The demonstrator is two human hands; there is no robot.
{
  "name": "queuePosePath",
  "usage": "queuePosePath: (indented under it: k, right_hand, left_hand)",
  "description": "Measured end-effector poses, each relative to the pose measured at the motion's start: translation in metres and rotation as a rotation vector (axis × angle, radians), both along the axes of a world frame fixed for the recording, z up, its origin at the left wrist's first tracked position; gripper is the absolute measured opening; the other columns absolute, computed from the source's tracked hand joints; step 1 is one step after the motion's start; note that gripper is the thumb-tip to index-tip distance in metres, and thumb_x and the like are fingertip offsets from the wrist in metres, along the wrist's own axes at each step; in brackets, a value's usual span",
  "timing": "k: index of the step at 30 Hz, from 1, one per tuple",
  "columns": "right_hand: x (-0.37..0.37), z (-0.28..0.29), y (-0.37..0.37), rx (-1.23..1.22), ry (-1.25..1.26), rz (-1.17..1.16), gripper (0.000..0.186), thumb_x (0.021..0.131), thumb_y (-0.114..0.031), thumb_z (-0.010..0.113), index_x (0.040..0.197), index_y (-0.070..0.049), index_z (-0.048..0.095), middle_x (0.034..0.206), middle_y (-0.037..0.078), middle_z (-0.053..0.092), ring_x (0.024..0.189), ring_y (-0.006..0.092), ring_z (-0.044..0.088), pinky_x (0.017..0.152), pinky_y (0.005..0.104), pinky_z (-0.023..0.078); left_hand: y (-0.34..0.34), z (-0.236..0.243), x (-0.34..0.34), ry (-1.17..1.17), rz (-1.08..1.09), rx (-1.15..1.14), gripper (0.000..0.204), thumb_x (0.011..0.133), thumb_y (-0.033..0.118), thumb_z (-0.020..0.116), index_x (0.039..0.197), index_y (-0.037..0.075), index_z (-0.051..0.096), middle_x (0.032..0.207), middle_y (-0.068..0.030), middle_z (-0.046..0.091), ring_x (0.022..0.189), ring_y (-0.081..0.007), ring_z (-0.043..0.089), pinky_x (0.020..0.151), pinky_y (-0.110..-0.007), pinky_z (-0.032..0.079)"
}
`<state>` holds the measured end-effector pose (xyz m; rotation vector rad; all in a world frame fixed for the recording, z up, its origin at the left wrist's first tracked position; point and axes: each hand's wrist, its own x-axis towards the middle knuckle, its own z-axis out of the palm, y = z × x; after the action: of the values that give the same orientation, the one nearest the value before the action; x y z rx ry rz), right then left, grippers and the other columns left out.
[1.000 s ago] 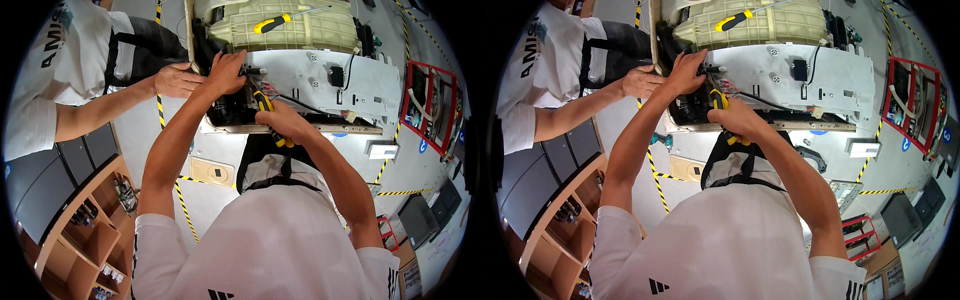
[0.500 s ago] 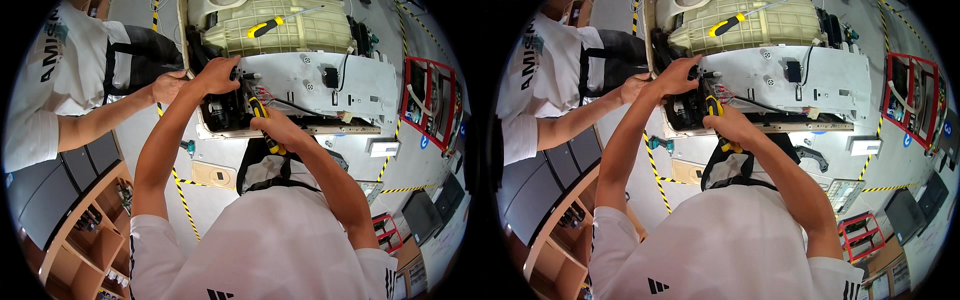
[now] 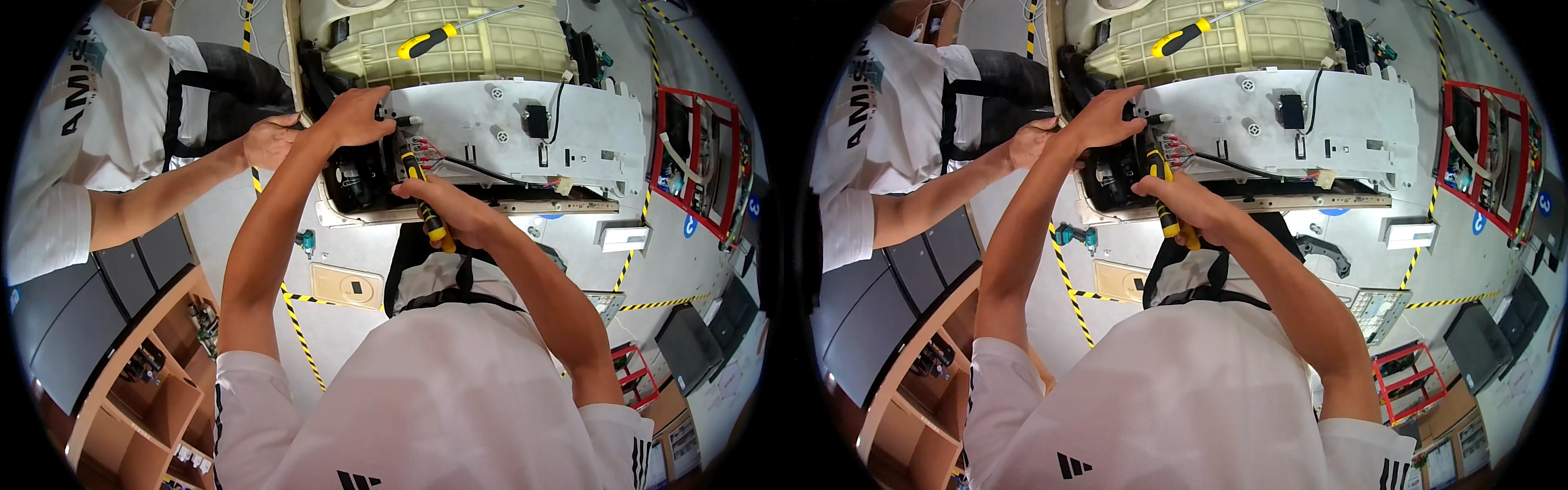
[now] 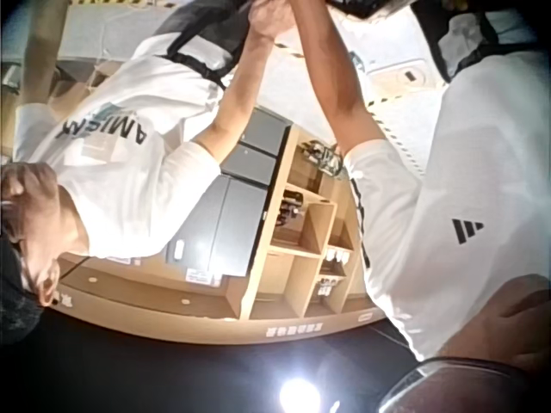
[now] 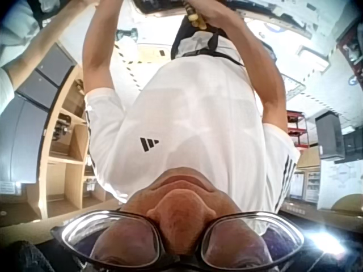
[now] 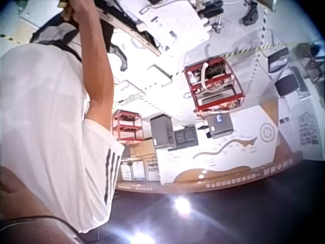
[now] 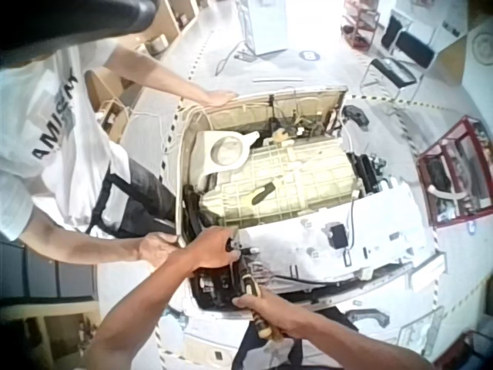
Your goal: The person works on the internal components of a disassembled washing machine, using a screwdriver and pliers to manipulate wires and plastic housings while another person assists by holding the assembly.
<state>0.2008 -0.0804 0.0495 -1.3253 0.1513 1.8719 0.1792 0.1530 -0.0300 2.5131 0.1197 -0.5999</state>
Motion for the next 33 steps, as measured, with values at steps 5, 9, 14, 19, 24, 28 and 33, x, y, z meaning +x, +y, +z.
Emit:
queuePosePath:
  k: [5, 9, 14, 19, 24, 28, 33]
  right_hand:
    - [-0.030, -0.002, 0.000, -0.119, -0.191, 0.139, 0.052, 0.085, -0.044, 0.065, 0.112, -0.004, 0.047, 0.084, 0.004, 0.047, 0.071, 0.0131, 0.047, 0.061, 0.0304, 0.043]
    - [-0.051, 0.008, -0.019, -0.084, -0.034, 0.028, 0.039, 0.086, -0.038, 0.066, 0.103, -0.006, 0.051, 0.083, 0.002, 0.047, 0.070, 0.0125, 0.046, 0.063, 0.0318, 0.041]
    - [-0.015, 0.021, -0.058, -0.039, -0.502, 0.145, 0.052, 0.080, -0.033, 0.068, 0.116, 0.001, 0.054, 0.091, 0.011, 0.057, 0.080, 0.0176, 0.056, 0.071, 0.0338, 0.047]
    - [0.086, 0.010, -0.067, -0.001, -1.232, 0.169, 0.077, 0.072, -0.032, 0.070, 0.140, -0.002, 0.050, 0.113, 0.025, 0.063, 0.105, 0.0351, 0.063, 0.094, 0.0390, 0.049]
    - [0.192, -0.017, -0.045, -0.128, -1.773, 0.857, 0.074, 0.068, -0.018, 0.074, 0.139, -0.017, 0.053, 0.117, 0.011, 0.061, 0.112, 0.0319, 0.059, 0.096, 0.0407, 0.046]
    - [0.235, -0.041, -0.034, 0.097, -1.855, 1.083, 0.077, 0.066, -0.007, 0.080, 0.137, -0.020, 0.054, 0.118, 0.007, 0.059, 0.115, 0.0268, 0.057, 0.099, 0.0400, 0.042]
    - [0.251, -0.078, -0.024, 0.221, -1.860, 1.134, 0.081, 0.068, -0.009, 0.086, 0.140, -0.026, 0.051, 0.125, 0.006, 0.056, 0.118, 0.0249, 0.056, 0.101, 0.0409, 0.042]
  left_hand:
    - [-0.001, 0.002, 0.005, 0.036, 0.016, -0.039, 0.076, 0.079, 0.032, 0.071, 0.142, -0.001, 0.045, 0.125, -0.0281, 0.060, 0.114, -0.0398, 0.059, 0.099, -0.044, 0.045]
    - [-0.004, 0.006, 0.002, -0.004, 0.051, -0.032, 0.066, 0.078, 0.031, 0.073, 0.131, -0.001, 0.051, 0.117, -0.0258, 0.063, 0.109, -0.0391, 0.061, 0.095, -0.045, 0.046]
    - [-0.023, 0.008, -0.022, -0.372, -0.003, 0.099, 0.046, 0.075, 0.026, 0.077, 0.112, 0.005, 0.059, 0.126, -0.0185, 0.059, 0.120, -0.0369, 0.053, 0.102, -0.046, 0.041]
    - [-0.036, 0.010, -0.044, -0.434, 0.028, 0.193, 0.042, 0.075, 0.019, 0.076, 0.113, 0.008, 0.062, 0.120, -0.0123, 0.057, 0.117, -0.0329, 0.051, 0.108, -0.046, 0.036]
    - [-0.042, 0.006, -0.038, -0.349, 0.097, 0.191, 0.038, 0.075, 0.017, 0.075, 0.109, 0.008, 0.062, 0.123, -0.0124, 0.056, 0.122, -0.0323, 0.049, 0.112, -0.048, 0.032]
    - [-0.047, 0.003, -0.034, -0.313, 0.127, 0.214, 0.034, 0.074, 0.017, 0.074, 0.104, 0.007, 0.061, 0.132, -0.0155, 0.051, 0.131, -0.0341, 0.044, 0.117, -0.052, 0.025]
    - [-0.044, 0.002, -0.030, -0.265, 0.132, 0.270, 0.036, 0.074, 0.022, 0.073, 0.104, 0.007, 0.061, 0.140, -0.0197, 0.048, 0.137, -0.0376, 0.038, 0.119, -0.052, 0.022]
